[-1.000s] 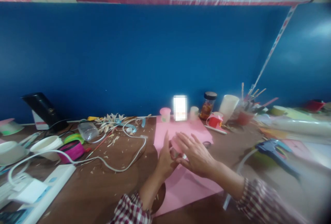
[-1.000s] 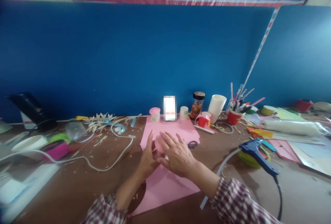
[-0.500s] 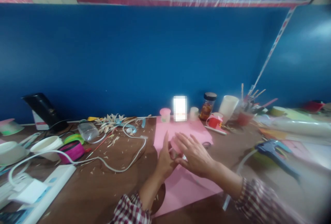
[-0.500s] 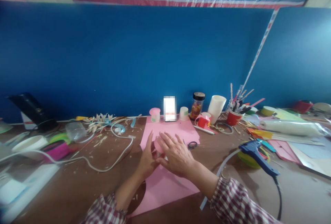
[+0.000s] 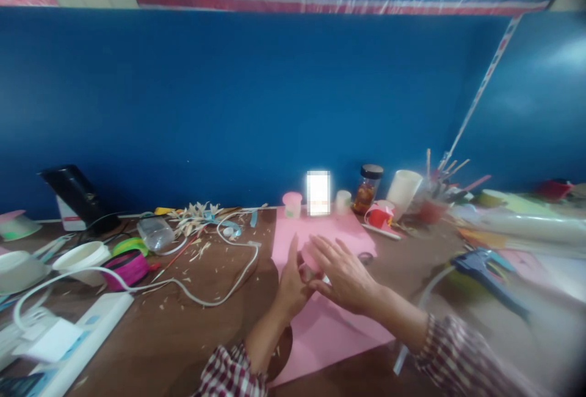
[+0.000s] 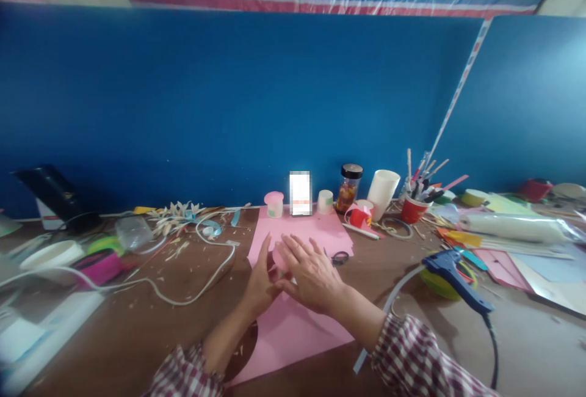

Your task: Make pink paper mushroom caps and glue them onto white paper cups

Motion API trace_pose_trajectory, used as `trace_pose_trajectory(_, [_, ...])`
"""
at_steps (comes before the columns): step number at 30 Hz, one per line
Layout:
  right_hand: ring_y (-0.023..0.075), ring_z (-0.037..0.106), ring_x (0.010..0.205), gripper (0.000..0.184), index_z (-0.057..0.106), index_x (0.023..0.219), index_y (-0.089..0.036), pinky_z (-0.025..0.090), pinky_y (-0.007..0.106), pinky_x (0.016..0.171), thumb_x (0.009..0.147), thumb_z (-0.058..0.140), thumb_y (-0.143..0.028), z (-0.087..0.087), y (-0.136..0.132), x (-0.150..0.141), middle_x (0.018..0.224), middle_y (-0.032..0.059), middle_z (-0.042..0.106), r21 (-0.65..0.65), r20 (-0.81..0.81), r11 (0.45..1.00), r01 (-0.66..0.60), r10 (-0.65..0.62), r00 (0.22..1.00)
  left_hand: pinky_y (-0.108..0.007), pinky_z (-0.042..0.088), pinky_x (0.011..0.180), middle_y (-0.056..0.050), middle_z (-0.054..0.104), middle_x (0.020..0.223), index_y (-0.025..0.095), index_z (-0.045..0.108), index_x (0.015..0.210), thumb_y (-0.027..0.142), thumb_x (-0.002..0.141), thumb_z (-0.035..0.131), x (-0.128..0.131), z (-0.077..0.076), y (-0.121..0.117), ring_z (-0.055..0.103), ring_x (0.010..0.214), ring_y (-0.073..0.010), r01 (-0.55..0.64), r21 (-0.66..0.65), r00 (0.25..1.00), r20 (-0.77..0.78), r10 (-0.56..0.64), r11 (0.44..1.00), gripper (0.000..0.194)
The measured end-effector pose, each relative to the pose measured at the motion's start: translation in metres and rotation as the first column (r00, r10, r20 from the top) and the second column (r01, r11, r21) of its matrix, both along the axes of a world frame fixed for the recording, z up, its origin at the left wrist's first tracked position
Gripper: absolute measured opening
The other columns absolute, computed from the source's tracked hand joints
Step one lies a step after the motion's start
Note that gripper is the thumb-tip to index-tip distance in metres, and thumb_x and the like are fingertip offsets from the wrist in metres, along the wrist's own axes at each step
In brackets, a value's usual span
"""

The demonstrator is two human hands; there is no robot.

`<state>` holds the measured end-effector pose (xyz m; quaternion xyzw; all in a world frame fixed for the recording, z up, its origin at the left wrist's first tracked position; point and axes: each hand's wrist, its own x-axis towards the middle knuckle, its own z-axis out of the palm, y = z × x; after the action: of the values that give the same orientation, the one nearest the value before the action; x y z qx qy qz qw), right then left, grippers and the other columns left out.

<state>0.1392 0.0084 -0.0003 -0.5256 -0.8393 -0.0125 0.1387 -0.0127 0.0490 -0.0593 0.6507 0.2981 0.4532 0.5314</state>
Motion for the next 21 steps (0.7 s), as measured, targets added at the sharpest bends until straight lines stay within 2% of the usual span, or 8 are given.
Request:
trace_pose_trajectory(6, [0.0347,0.034,0.13,0.064,0.028,0.142,-0.024,0.034,0.057,0.1,0.087,0.047,-0.049,0.002,-0.002,0.001,0.153,0.0135,0.016,0.064,-0.101,0.998,-0.014,0.02,0.995,-0.032,0.05,0.08,-0.011,0.053,0.127,0.033,0.008,0.143,0.037,0.071,0.071,0.004,0.004,-0.001,0.056,0.107,-0.024,0.056,-0.001,0.984,0.171,-0.055,0.998,0.096])
trace_pose_trajectory(8, [0.0346,0.037,0.128,0.065,0.029,0.142,-0.022,0.035,0.058,0.099,0.086,0.049,-0.049,0.003,-0.002,0.003,0.151,0.0155,0.019,0.098,-0.126,0.995,-0.021,0.033,0.991,-0.033,0.05,0.082,-0.01,0.055,0.124,0.033,0.008,0.143,0.031,0.071,0.071,0.005,0.003,0.0,0.056,0.108,-0.0237,0.041,0.008,0.987,0.158,-0.041,0.999,0.096])
trace_pose_trajectory(11, [0.0336,0.033,0.131,0.069,0.026,0.143,-0.017,0.033,0.057,0.101,0.086,0.048,-0.05,0.006,-0.003,0.008,0.148,0.0183,0.028,0.16,-0.146,0.987,-0.013,0.037,0.989,-0.035,0.05,0.081,-0.009,0.059,0.118,0.03,0.007,0.143,0.025,0.068,0.072,0.006,0.002,0.002,0.059,0.102,-0.0224,-0.042,-0.003,0.996,0.075,0.043,0.999,0.1])
trace_pose_trajectory(15, [0.0302,0.034,0.131,0.067,0.025,0.143,-0.014,0.036,0.052,0.102,0.088,0.046,-0.046,0.008,-0.005,0.016,0.142,0.0182,0.039,0.242,-0.201,0.969,0.055,-0.006,0.98,-0.033,0.051,0.079,-0.009,0.06,0.114,0.027,0.007,0.144,0.016,0.067,0.067,0.005,0.009,0.002,0.06,0.097,-0.0205,-0.137,-0.059,0.991,-0.011,0.137,0.989,0.097])
trace_pose_trajectory(21, [0.0304,0.032,0.132,0.06,0.037,0.137,-0.013,0.035,0.052,0.103,0.087,0.049,-0.043,0.008,-0.013,0.018,0.14,0.0164,0.042,0.253,-0.108,0.966,0.055,-0.028,0.994,-0.034,0.051,0.084,-0.01,0.056,0.122,0.025,0.009,0.143,0.022,0.072,0.065,0.003,0.016,-0.001,0.058,0.106,-0.0221,-0.105,0.013,0.995,0.005,0.105,0.994,0.091])
